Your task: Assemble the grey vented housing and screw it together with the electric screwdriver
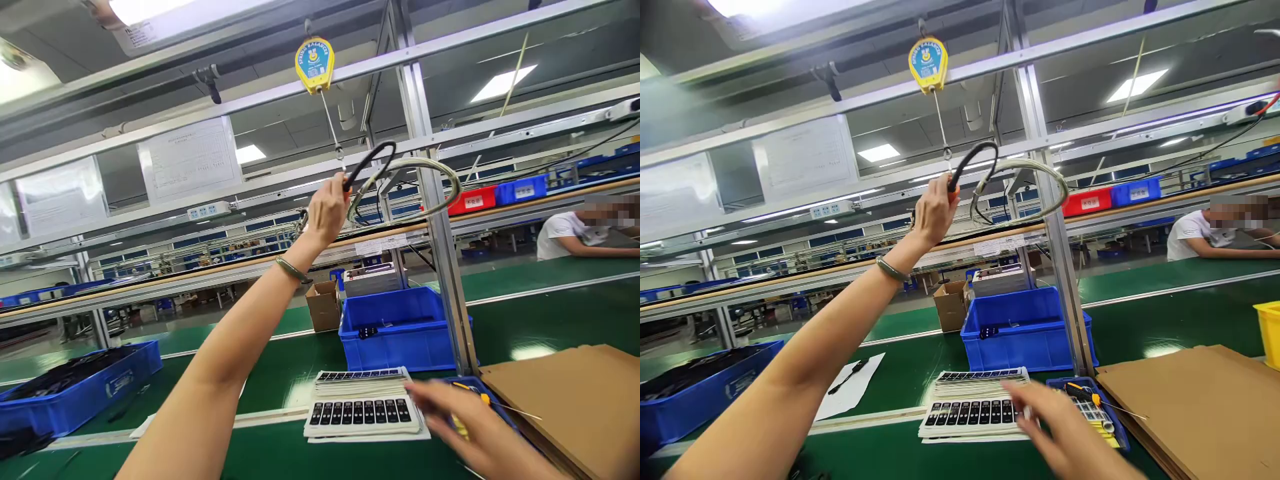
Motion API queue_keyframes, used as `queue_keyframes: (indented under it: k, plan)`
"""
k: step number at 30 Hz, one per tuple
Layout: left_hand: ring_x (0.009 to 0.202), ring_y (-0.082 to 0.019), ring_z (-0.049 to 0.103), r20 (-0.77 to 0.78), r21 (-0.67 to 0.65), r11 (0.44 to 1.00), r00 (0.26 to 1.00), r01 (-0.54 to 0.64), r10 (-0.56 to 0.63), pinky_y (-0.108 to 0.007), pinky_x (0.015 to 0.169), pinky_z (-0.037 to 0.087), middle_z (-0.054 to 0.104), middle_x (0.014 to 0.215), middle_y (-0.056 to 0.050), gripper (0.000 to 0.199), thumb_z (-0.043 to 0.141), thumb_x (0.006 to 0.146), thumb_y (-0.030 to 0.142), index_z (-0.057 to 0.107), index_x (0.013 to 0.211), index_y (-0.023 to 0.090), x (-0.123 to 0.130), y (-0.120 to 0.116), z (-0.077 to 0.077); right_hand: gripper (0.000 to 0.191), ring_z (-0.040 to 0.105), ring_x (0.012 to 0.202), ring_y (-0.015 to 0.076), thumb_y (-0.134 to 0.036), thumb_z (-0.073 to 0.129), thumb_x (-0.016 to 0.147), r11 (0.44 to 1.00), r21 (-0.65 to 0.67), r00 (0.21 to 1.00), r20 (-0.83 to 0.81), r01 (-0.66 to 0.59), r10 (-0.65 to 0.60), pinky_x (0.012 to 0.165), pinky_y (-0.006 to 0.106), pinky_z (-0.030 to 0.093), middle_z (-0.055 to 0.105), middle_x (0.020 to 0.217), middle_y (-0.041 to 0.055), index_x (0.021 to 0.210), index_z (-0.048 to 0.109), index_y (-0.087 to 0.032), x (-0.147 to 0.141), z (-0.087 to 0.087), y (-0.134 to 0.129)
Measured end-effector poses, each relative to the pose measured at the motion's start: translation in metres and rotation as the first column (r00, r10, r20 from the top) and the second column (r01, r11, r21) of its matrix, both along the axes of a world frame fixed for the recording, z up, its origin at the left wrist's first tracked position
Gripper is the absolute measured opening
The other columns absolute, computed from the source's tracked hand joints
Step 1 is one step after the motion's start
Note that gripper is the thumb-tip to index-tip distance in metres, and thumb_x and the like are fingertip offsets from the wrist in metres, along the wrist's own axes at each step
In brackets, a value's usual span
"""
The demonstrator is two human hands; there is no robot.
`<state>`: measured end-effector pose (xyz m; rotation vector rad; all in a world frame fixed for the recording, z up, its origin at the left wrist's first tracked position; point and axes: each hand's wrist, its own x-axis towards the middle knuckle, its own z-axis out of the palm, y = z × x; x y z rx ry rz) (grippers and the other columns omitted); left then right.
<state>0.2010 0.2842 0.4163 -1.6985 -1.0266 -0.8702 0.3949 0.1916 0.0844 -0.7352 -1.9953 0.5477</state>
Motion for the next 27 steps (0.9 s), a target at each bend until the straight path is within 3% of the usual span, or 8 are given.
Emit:
queue_keyframes:
  k: [2,5,9,12,17,21,24,27]
  plan:
    - [0.109,-0.029,0.055,-0.08,0.008,1.0,0.997,-0.022,0.023,-0.042,0.094,0.047,0.056,0.12,-0.019,0.039,0.036,0.099,0.018,0.043,0.135,0.008,0.02,-0.012,-0.002,0.039,0.065,0.1,0.0294,-0.037,0.064,0.086,0.946,-0.109,0.92,-0.288,-0.307,0.265,0.084,0.049,0.054,0.07,0.107,0.0102,0.123,0.064,-0.026,-0.022,0.061,0.026]
    - [0.111,-0.032,0.053,-0.146,0.003,0.996,0.985,-0.091,0.09,-0.049,0.094,0.046,0.055,0.118,-0.019,0.036,0.032,0.098,0.012,0.048,0.13,0.01,0.049,-0.029,-0.006,0.06,0.061,0.109,0.0293,-0.048,0.075,0.072,0.902,-0.031,0.811,-0.453,-0.431,0.371,0.084,0.047,0.055,0.065,0.116,0.0102,0.125,0.058,-0.025,-0.065,0.152,0.069]
    - [0.113,-0.035,0.053,-0.068,-0.166,0.968,0.982,-0.186,0.177,-0.048,0.088,0.049,0.053,0.121,-0.023,0.031,0.036,0.095,0.008,0.05,0.123,0.004,0.07,-0.046,-0.003,0.069,0.055,0.115,0.0266,-0.065,0.072,0.069,0.838,0.096,0.643,-0.595,-0.538,0.481,0.09,0.041,0.053,0.065,0.115,0.0057,0.124,0.054,-0.028,-0.113,0.226,0.093]
    - [0.101,-0.033,0.061,-0.025,-0.372,0.897,0.969,-0.238,0.247,-0.044,0.082,0.052,0.061,0.106,-0.02,0.023,0.053,0.09,0.014,0.057,0.111,0.004,0.063,-0.056,0.006,0.067,0.063,0.088,0.0237,-0.078,0.056,0.074,0.783,0.075,0.556,-0.662,-0.618,0.502,0.069,0.037,0.057,0.067,0.094,0.004,0.117,0.055,-0.026,-0.125,0.231,0.085]
    - [0.093,-0.029,0.065,-0.038,-0.508,0.835,0.974,-0.21,0.222,-0.042,0.083,0.052,0.065,0.089,-0.011,0.031,0.053,0.094,0.037,0.062,0.102,0.009,0.008,-0.09,-0.006,0.056,0.054,0.052,0.0101,-0.065,0.074,0.07,0.71,-0.135,0.584,-0.683,-0.691,0.439,0.047,0.024,0.049,0.064,0.078,-0.0024,0.103,0.055,-0.024,-0.109,0.172,0.065]
    - [0.111,-0.03,0.059,-0.008,-0.616,0.783,0.995,-0.087,0.104,-0.046,0.096,0.047,0.061,0.118,-0.015,0.048,0.057,0.091,0.035,0.047,0.132,0.013,-0.052,-0.134,-0.098,0.063,0.058,0.052,0.0129,-0.065,0.081,0.06,0.692,-0.311,0.675,-0.655,-0.651,0.34,0.048,0.025,0.05,0.066,0.069,-0.0003,0.097,0.057,-0.02,-0.092,0.116,0.055]
    - [0.109,-0.035,0.06,-0.101,-0.904,0.405,0.988,-0.141,0.117,-0.05,0.093,0.049,0.062,0.116,-0.019,0.046,0.062,0.088,0.033,0.054,0.128,0.013,-0.084,-0.169,-0.211,0.077,0.055,0.049,0.0144,-0.084,0.061,0.065,0.694,-0.366,0.688,-0.678,-0.62,0.258,0.048,0.027,0.048,0.06,0.059,-0.0022,0.111,0.057,-0.021,-0.082,0.085,0.047]
    - [0.099,-0.036,0.066,-0.102,-0.98,0.167,0.994,-0.106,0.033,-0.046,0.084,0.055,0.066,0.111,-0.019,0.062,0.079,0.073,0.042,0.061,0.126,0.014,-0.096,-0.196,-0.319,0.074,0.049,0.046,0.014,-0.086,0.045,0.074,0.735,-0.353,0.664,-0.727,-0.579,0.174,0.046,0.026,0.044,0.054,0.055,-0.0025,0.106,0.061,-0.022,-0.073,0.069,0.04]
